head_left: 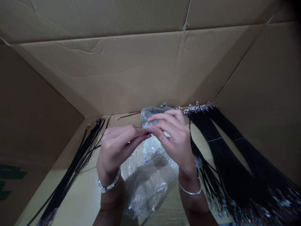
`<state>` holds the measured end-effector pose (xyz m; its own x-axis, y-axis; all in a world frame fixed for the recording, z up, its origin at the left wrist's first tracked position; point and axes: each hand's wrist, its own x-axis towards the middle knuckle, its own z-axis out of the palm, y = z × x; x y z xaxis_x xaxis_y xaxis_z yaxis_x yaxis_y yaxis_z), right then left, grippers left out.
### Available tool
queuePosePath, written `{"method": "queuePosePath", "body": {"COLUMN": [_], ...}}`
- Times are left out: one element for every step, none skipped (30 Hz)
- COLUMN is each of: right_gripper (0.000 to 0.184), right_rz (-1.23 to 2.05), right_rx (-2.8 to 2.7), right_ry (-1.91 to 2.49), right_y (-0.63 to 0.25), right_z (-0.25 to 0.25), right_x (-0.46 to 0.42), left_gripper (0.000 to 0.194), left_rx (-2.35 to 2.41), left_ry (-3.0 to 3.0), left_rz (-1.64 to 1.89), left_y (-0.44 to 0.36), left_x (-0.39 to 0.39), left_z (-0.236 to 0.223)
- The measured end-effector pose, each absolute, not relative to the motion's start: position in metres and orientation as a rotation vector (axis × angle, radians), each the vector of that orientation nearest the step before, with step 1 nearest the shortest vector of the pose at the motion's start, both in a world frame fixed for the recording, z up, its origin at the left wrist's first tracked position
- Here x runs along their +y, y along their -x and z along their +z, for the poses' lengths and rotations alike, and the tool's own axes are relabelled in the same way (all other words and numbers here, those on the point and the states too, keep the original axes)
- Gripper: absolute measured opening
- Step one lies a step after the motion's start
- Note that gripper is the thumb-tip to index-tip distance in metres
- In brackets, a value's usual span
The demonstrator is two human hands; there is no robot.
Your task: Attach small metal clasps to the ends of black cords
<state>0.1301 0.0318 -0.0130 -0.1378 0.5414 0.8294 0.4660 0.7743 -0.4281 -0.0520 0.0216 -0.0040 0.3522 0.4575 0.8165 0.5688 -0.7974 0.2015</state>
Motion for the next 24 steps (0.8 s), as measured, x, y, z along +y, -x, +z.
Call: {"method": "queuePosePath", "body": {"right_gripper": [0.024,0.024,0.022,0.016,0.011,0.009,0.01,0.011,0.009,0.006,0.005,0.004,0.004,0.004,0.006,0.008,0.01,0.011,0.012,0.014,0.016,0.017,0.018,0.017], "right_rz": [0.099,0.13,0.172,0.22,0.272,0.317,0.351,0.375,0.386,0.388,0.388,0.388,0.389,0.388,0.385,0.38,0.375,0.369,0.361,0.351,0.344,0.346,0.356,0.373], "right_rx": [-1.783,-1.792,-1.798,-1.804,-1.813,-1.824,-1.838,-1.851,-1.862,-1.866,-1.864,-1.861,-1.861,-1.861,-1.859,-1.856,-1.855,-1.856,-1.861,-1.868,-1.875,-1.878,-1.872,-1.862], "right_ry": [0.79,0.792,0.785,0.768,0.74,0.708,0.68,0.66,0.646,0.637,0.635,0.637,0.641,0.647,0.654,0.659,0.662,0.661,0.663,0.666,0.668,0.668,0.669,0.668], "right_y": [-0.131,-0.132,-0.134,-0.137,-0.14,-0.143,-0.145,-0.147,-0.149,-0.15,-0.15,-0.15,-0.149,-0.148,-0.146,-0.145,-0.144,-0.142,-0.142,-0.141,-0.141,-0.142,-0.143,-0.144], "right_z": [-0.013,-0.013,-0.012,-0.012,-0.012,-0.011,-0.011,-0.011,-0.011,-0.012,-0.012,-0.012,-0.013,-0.013,-0.013,-0.013,-0.013,-0.014,-0.014,-0.014,-0.015,-0.015,-0.015,-0.014], "right_x": [0.032,0.032,0.032,0.032,0.032,0.033,0.033,0.034,0.034,0.035,0.035,0.036,0.036,0.036,0.036,0.036,0.036,0.036,0.036,0.036,0.037,0.037,0.037,0.037], "left_gripper": [0.014,0.014,0.014,0.014,0.014,0.013,0.013,0.013,0.013,0.012,0.012,0.012,0.012,0.013,0.014,0.016,0.018,0.021,0.023,0.025,0.027,0.029,0.031,0.033], "left_rx": [-0.938,-0.93,-0.926,-0.929,-0.936,-0.943,-0.951,-0.957,-0.958,-0.958,-0.96,-0.963,-0.969,-0.976,-0.983,-0.99,-0.994,-0.997,-1.0,-1.003,-1.006,-1.008,-1.011,-1.013], "left_ry": [2.486,2.48,2.474,2.466,2.461,2.46,2.464,2.467,2.464,2.457,2.45,2.446,2.443,2.442,2.439,2.433,2.421,2.409,2.396,2.388,2.387,2.39,2.396,2.402], "left_rz": [-1.444,-1.45,-1.456,-1.463,-1.468,-1.469,-1.467,-1.464,-1.464,-1.465,-1.461,-1.454,-1.449,-1.446,-1.449,-1.46,-1.479,-1.497,-1.512,-1.522,-1.528,-1.532,-1.532,-1.533], "left_y": [0.052,0.052,0.052,0.052,0.053,0.053,0.053,0.054,0.054,0.054,0.054,0.054,0.054,0.053,0.052,0.052,0.051,0.05,0.05,0.049,0.049,0.049,0.05,0.05], "left_x": [0.022,0.022,0.022,0.022,0.022,0.022,0.022,0.022,0.022,0.022,0.021,0.021,0.02,0.019,0.018,0.018,0.017,0.016,0.016,0.016,0.016,0.016,0.016,0.017], "left_z": [-0.004,-0.004,-0.004,-0.004,-0.004,-0.004,-0.004,-0.004,-0.004,-0.004,-0.004,-0.003,-0.003,-0.003,-0.003,-0.003,-0.004,-0.005,-0.006,-0.007,-0.007,-0.008,-0.008,-0.008]}}
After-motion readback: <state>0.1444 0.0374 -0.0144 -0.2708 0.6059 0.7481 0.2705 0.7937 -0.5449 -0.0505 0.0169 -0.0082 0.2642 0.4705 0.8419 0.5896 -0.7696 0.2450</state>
